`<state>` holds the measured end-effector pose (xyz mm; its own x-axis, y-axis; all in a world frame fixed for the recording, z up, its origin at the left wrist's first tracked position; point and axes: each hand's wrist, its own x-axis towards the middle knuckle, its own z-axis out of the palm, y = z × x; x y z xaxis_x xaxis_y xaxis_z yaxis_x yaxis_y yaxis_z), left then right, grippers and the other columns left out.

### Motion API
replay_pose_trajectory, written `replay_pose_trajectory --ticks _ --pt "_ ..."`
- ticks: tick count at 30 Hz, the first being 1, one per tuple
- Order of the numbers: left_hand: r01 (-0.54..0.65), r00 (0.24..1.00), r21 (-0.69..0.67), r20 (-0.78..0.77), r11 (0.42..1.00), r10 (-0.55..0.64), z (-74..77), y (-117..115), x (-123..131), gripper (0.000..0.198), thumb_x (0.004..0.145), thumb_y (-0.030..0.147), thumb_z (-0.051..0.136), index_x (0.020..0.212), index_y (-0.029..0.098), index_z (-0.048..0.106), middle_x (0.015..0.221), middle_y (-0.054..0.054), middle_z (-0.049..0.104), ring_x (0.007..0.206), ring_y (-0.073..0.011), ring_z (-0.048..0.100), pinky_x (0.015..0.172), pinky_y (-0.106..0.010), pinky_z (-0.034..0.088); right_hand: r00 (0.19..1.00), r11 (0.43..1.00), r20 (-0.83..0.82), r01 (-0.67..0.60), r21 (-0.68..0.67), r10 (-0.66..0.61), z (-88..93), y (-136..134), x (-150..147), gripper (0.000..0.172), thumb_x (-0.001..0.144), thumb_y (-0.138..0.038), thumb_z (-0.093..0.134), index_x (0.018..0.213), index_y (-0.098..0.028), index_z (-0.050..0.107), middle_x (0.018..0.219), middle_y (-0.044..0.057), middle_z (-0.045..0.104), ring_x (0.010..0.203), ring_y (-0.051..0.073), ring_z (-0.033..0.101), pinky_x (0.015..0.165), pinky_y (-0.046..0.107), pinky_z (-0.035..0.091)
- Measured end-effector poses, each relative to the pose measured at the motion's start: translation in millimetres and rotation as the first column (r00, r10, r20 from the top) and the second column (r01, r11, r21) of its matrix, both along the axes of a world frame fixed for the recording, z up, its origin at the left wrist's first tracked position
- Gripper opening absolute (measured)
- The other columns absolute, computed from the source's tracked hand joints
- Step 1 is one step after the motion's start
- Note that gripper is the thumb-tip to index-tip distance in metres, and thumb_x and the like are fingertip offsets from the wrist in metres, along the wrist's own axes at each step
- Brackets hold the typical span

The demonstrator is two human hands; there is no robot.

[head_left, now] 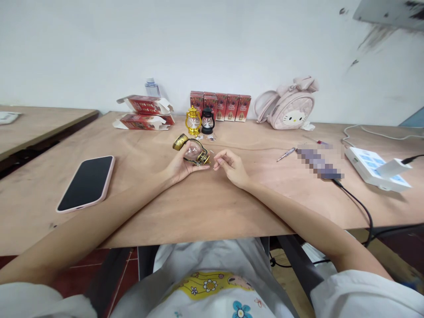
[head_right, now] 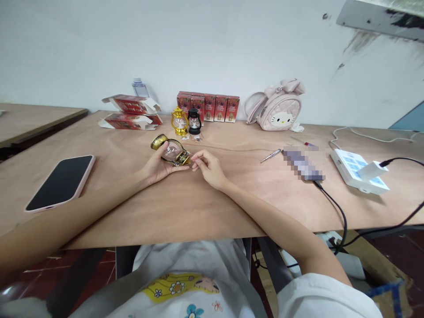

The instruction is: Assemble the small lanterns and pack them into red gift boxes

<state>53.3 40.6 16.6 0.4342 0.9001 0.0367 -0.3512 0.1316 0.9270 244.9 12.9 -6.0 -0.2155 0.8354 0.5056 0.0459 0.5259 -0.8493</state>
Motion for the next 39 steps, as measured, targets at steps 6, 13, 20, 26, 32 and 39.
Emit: replay_pose_trajectory --ticks 6,13,20,26,32,39 --pt "-0.018 0.998 -0.095 0.056 0.995 0.023 -2.2 3 0 0.047 0.092 0.058 0.041 0.103 0.016 0.062 0.117 -0.015 0.068 0.114 -0.0323 0.062 0.097 -0.057 0.052 0.998 0.994 -0.021 0.064 0.092 -0.062 1.2 -5 -1 0.03 0.087 -0.046 0.063 0.1 -0.021 0.053 0.087 0.002 0.065 0.079 0.014 0.067 0.078 0.031 0.057" --pt "-0.06 0.982 -0.254 0.156 0.965 0.102 5.9 0 3 0.047 0.099 0.046 0.031 0.104 0.011 0.061 0.101 -0.015 0.072 0.1 -0.028 0.069 0.094 -0.051 0.054 0.912 0.748 0.274 0.052 0.662 -0.306 9.7 -20 -2 0.019 0.098 -0.023 0.047 0.102 -0.019 0.065 0.084 0.005 0.064 0.077 0.013 0.064 0.071 0.026 0.056" --pt "-0.11 0.966 -0.289 0.193 0.951 0.171 10.5 -5 5 0.044 0.097 0.046 0.036 0.1 0.012 0.063 0.095 -0.014 0.073 0.095 -0.027 0.07 0.094 -0.05 0.054 0.875 0.481 0.2 0.042 0.876 -0.441 16.2 -28 -1 0.006 0.092 -0.013 0.054 0.092 -0.019 0.055 0.094 0.009 0.067 0.088 0.015 0.069 0.074 0.027 0.06" --pt "-0.109 0.971 -0.281 0.173 0.953 0.162 11.2 -7 6 0.042 0.098 0.044 0.035 0.096 0.013 0.064 0.096 -0.013 0.073 0.097 -0.0272 0.069 0.097 -0.054 0.051 0.794 0.276 0.18 -0.016 0.961 -0.581 19.2 -20 2 0.013 0.09 -0.008 0.054 0.086 -0.02 0.049 0.106 0.014 0.068 0.095 0.018 0.067 0.077 0.032 0.061" --pt "-0.089 0.982 -0.287 0.137 0.954 0.132 11.7 -7 7 0.041 0.097 0.044 0.035 0.098 0.013 0.062 0.103 -0.014 0.072 0.107 -0.0287 0.066 0.099 -0.055 0.05 0.683 0.242 0.25 -0.109 0.964 -0.687 15.7 -8 5 0.014 0.091 -0.008 0.05 0.083 -0.019 0.054 0.098 0.01 0.07 0.09 0.017 0.065 0.08 0.031 0.056" --pt "-0.112 0.97 -0.284 0.175 0.952 0.166 9.4 -5 6 0.038 0.095 0.045 0.04 0.099 0.015 0.063 0.103 -0.013 0.071 0.107 -0.0297 0.065 0.098 -0.058 0.049 0.478 0.45 0.578 -0.362 0.816 -0.662 9.0 -7 8 0.029 0.098 -0.02 0.041 0.074 -0.017 0.056 0.067 0.003 0.059 0.065 0.015 0.055 0.058 0.028 0.04"
